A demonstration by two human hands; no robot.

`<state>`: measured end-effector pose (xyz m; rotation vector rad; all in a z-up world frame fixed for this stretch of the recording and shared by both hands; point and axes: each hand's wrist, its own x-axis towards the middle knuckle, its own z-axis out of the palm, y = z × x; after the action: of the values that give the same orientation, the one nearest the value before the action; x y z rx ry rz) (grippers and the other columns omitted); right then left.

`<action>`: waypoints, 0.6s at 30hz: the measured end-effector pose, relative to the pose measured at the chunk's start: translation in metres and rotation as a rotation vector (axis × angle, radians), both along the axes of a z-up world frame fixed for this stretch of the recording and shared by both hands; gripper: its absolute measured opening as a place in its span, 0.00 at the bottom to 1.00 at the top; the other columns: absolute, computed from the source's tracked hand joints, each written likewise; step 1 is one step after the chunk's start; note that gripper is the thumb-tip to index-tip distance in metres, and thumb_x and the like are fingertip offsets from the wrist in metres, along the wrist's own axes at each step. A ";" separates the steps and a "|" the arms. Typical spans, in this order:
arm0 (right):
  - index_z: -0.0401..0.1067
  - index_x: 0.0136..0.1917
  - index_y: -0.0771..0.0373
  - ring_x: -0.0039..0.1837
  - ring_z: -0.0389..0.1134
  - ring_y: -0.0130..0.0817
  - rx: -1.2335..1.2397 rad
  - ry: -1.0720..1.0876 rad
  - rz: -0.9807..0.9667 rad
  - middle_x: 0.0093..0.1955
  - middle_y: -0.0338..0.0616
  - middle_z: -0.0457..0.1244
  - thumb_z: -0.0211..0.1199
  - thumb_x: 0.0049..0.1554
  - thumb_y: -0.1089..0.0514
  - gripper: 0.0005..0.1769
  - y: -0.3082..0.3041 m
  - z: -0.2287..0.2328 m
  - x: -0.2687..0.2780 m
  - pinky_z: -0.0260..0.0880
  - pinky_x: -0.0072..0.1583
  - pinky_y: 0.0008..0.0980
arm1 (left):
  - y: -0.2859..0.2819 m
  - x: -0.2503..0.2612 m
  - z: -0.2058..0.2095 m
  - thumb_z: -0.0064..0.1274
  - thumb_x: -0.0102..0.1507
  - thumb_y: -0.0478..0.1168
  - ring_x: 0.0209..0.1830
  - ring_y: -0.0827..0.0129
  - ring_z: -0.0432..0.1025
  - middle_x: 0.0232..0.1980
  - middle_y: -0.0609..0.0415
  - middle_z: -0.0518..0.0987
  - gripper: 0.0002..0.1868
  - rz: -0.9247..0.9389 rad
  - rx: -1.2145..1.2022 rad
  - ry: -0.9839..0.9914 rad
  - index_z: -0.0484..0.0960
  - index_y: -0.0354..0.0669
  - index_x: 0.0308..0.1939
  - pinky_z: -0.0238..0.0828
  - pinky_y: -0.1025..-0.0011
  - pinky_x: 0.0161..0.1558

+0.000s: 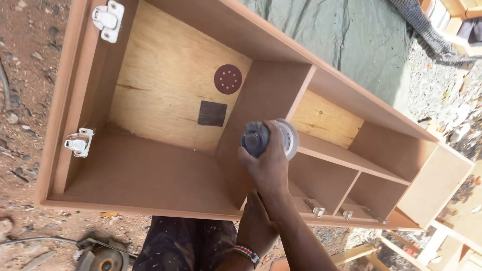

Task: The person uses an orbital sander to smooth the interior surfaces of a wooden cabinet. They systematically sand the bottom and side panels of the cabinet's compartments, moving the tool across the wood grain to even out the surface.

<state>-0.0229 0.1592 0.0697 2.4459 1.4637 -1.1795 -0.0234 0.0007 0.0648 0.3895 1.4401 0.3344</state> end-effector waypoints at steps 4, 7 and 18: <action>0.73 0.78 0.35 0.70 0.79 0.40 -0.005 0.045 -0.242 0.75 0.33 0.76 0.74 0.45 0.45 0.46 -0.034 0.031 0.020 0.79 0.66 0.48 | -0.086 0.048 -0.047 0.56 0.63 0.34 0.70 0.37 0.77 0.71 0.33 0.77 0.52 -0.301 0.403 0.436 0.56 0.21 0.90 0.81 0.46 0.69; 0.72 0.79 0.48 0.67 0.76 0.41 0.141 0.002 -0.354 0.71 0.40 0.74 0.77 0.43 0.46 0.50 -0.056 0.012 0.043 0.77 0.65 0.46 | -0.092 0.043 -0.060 0.69 0.60 0.49 0.66 0.45 0.77 0.70 0.38 0.78 0.63 -0.607 0.420 0.679 0.54 0.23 0.92 0.80 0.51 0.66; 0.65 0.67 0.56 0.33 0.76 0.41 0.398 0.124 -0.460 0.43 0.45 0.68 0.84 0.56 0.48 0.36 0.098 -0.006 0.116 0.77 0.30 0.42 | 0.096 0.059 -0.070 0.51 0.74 0.47 0.46 0.64 0.79 0.49 0.54 0.79 0.34 -0.645 0.750 1.163 0.78 0.34 0.82 0.78 0.60 0.43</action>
<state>0.0928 0.2572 0.0641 3.1627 1.3075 -1.2212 0.0354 0.0963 -0.0049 1.8331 2.1354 0.0772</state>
